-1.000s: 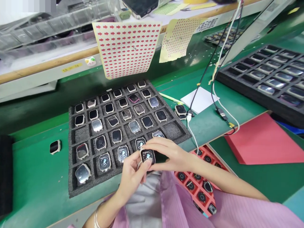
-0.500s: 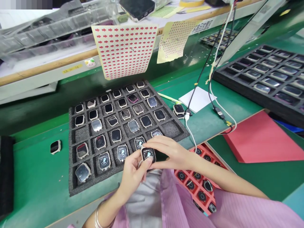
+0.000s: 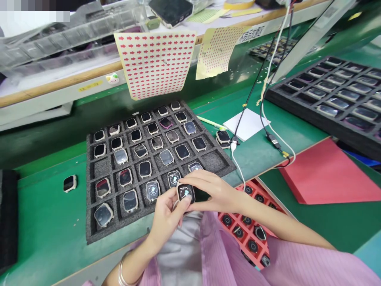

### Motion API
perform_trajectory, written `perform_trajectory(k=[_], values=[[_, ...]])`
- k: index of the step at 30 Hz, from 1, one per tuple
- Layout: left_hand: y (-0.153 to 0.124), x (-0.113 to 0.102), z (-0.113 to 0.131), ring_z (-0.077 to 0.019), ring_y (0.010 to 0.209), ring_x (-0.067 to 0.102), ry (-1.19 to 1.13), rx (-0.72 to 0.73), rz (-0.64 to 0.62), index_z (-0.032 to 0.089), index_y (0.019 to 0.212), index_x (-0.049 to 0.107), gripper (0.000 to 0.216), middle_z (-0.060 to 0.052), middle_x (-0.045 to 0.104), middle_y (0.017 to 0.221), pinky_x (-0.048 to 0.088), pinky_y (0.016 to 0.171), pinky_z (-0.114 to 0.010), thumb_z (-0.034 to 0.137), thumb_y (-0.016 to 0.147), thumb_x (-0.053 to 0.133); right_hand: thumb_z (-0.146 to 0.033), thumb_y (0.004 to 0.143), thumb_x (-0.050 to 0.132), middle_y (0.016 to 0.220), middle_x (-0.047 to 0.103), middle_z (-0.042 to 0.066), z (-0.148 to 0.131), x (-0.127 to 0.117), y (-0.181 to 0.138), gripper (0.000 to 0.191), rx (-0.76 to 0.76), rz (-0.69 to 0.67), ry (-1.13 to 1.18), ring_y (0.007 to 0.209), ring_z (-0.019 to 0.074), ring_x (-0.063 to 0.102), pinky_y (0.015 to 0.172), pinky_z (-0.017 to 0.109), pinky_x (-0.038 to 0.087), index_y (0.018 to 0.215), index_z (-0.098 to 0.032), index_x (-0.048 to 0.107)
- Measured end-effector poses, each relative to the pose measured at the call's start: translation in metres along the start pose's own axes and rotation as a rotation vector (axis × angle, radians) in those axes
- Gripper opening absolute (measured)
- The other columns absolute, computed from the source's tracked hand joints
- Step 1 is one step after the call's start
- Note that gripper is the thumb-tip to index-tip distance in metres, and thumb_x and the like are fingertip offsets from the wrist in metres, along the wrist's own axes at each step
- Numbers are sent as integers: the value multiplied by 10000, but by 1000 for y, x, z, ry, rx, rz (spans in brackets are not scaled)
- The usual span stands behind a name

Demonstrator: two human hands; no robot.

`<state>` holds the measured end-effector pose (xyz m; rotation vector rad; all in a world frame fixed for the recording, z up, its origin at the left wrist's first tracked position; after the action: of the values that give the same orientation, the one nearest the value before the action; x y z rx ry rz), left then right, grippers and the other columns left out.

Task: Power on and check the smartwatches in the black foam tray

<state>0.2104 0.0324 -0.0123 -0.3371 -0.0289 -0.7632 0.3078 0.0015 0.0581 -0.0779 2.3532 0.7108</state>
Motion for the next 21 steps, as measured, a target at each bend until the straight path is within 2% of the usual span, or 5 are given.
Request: perform_trajectory(k=[11,14,16,18,21], values=[[-1,0,-2,-52,411,349,9,19,11,127,830,598,291,59,443,541,306,383,-157,415,854,630,-353,831,730,1069,671,136,0,1,-1,472,4,0,8,983,243,614,889,397,502,1211,-118,576],[-1,5,1,-117,662,547,-1,47,-11,145,918,612,265,-20,610,775,473,615,-191,402,856,631,-371,845,711,1098,636,148,0,-2,0,459,35,-47,41,1025,250,586,911,408,492,1208,-122,583],[0,10,4,-156,809,570,4,66,-49,161,960,613,287,-43,627,889,486,728,-223,422,846,640,-377,851,702,1112,594,147,2,-12,0,445,51,-66,80,1049,247,566,908,398,493,1202,-128,589],[2,11,1,-129,694,534,18,39,-62,162,893,609,314,-16,588,788,458,625,-196,467,831,646,-374,850,702,1108,564,127,12,-34,-3,445,86,-22,89,1052,238,557,899,390,493,1217,-151,582],[3,4,-12,-56,478,344,-17,-53,-19,160,806,580,354,48,450,621,291,430,-152,506,815,657,-356,835,720,1079,569,108,43,-68,-13,444,186,48,-39,1012,239,565,893,422,485,1214,-171,583]])
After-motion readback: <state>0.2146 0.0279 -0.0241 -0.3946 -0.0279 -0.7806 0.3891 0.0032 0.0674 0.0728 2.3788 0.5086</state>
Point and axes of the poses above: each hand's wrist, its own y-axis towards the middle knuckle, its own x-axis out of the palm, z = x × y, the point moved 9 cm from there along y, towards the middle knuckle
